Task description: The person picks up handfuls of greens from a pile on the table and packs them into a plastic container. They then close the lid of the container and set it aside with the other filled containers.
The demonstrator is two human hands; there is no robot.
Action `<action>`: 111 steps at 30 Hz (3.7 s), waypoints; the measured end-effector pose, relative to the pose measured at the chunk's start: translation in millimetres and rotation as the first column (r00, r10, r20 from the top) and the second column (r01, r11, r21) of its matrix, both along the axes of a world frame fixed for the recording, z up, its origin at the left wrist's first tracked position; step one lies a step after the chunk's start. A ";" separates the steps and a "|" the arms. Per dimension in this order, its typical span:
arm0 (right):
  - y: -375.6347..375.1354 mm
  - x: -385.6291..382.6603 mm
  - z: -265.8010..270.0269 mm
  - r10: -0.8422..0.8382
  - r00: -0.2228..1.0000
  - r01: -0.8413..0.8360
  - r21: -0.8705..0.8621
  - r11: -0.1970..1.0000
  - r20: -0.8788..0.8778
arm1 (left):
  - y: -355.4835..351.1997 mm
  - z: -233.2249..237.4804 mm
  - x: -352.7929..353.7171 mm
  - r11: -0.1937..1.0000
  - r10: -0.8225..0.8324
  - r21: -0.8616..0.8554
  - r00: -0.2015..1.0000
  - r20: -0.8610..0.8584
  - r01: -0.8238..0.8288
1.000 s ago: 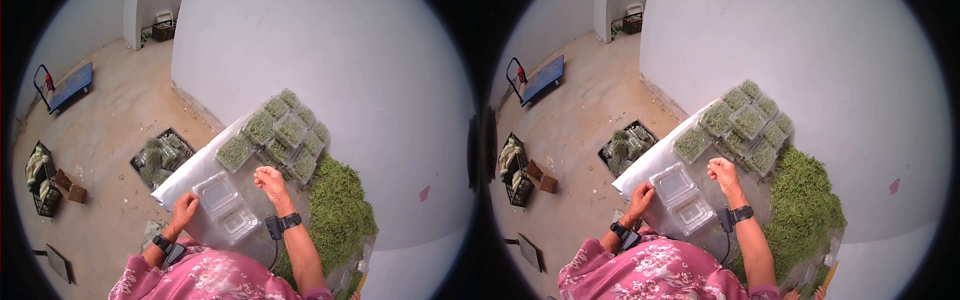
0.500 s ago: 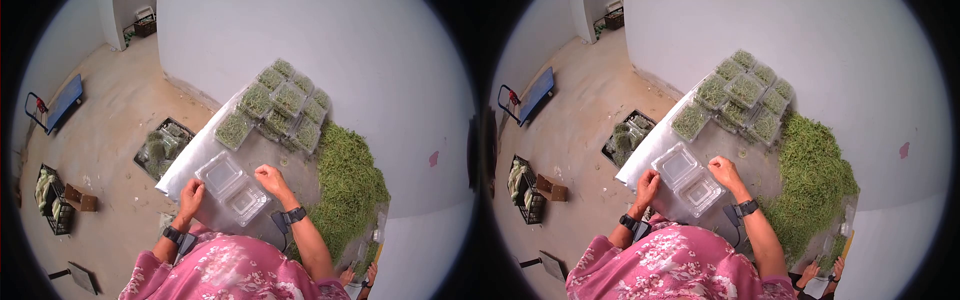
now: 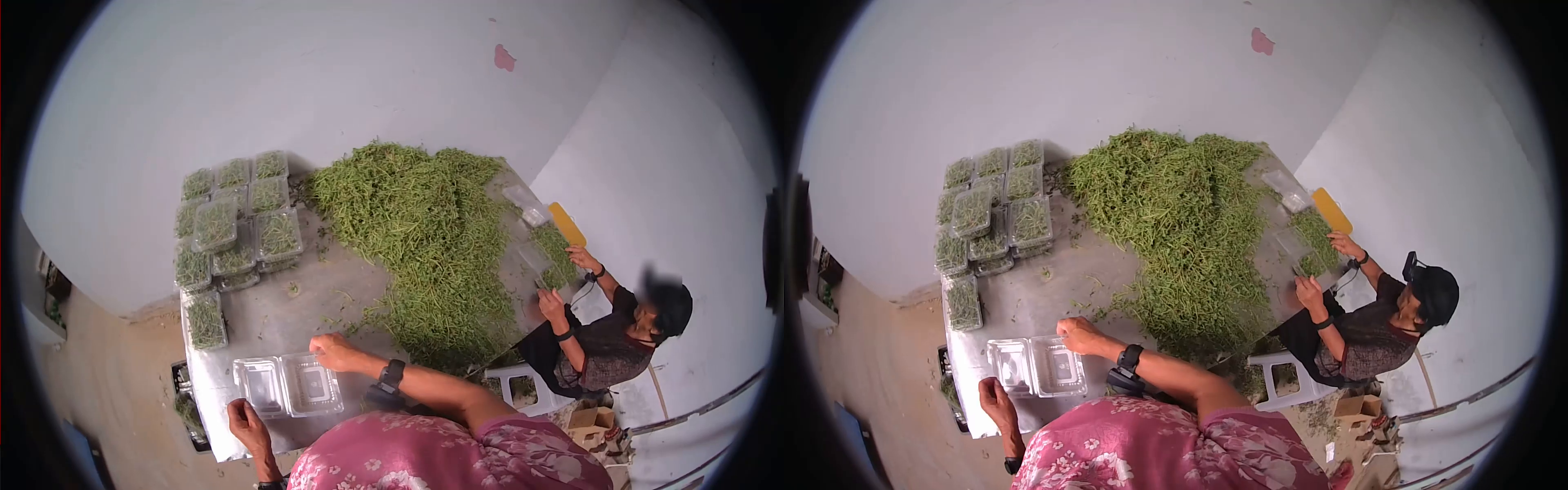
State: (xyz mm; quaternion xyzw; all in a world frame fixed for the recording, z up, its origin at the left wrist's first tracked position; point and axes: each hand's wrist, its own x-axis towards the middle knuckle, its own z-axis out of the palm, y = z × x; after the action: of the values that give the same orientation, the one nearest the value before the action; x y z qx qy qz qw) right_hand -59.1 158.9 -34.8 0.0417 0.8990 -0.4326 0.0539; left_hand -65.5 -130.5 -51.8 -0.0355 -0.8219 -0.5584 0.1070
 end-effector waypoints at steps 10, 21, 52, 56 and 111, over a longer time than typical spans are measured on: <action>43.0 36.3 4.6 -0.272 0.945 0.325 -0.449 0.832 0.180 | 92.7 31.1 1.0 0.763 -0.646 0.200 0.729 0.226 0.614; 44.4 59.3 0.0 0.014 0.922 0.285 -0.703 0.651 0.387 | 132.1 50.8 13.8 0.570 -0.707 -0.049 0.520 0.479 0.820; 36.5 57.9 20.6 0.128 0.916 0.190 -0.692 0.697 0.381 | 133.6 33.5 31.8 0.666 -0.639 0.006 0.567 0.520 0.746; 38.1 61.0 15.7 0.140 0.914 0.194 -0.714 0.673 0.380 | 130.8 27.5 33.3 0.669 -0.648 -0.010 0.589 0.483 0.743; 25.4 69.0 21.2 0.191 0.902 0.084 -0.593 0.800 0.387 | 123.4 41.5 31.4 0.640 -0.698 0.258 0.406 0.590 0.724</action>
State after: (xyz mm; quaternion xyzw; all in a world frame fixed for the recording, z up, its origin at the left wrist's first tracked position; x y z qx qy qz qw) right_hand 9.9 184.3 -13.6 0.0903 0.6832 -0.6714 0.2725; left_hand -34.1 -7.1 -10.3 -0.1892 -0.7213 -0.5098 -0.4289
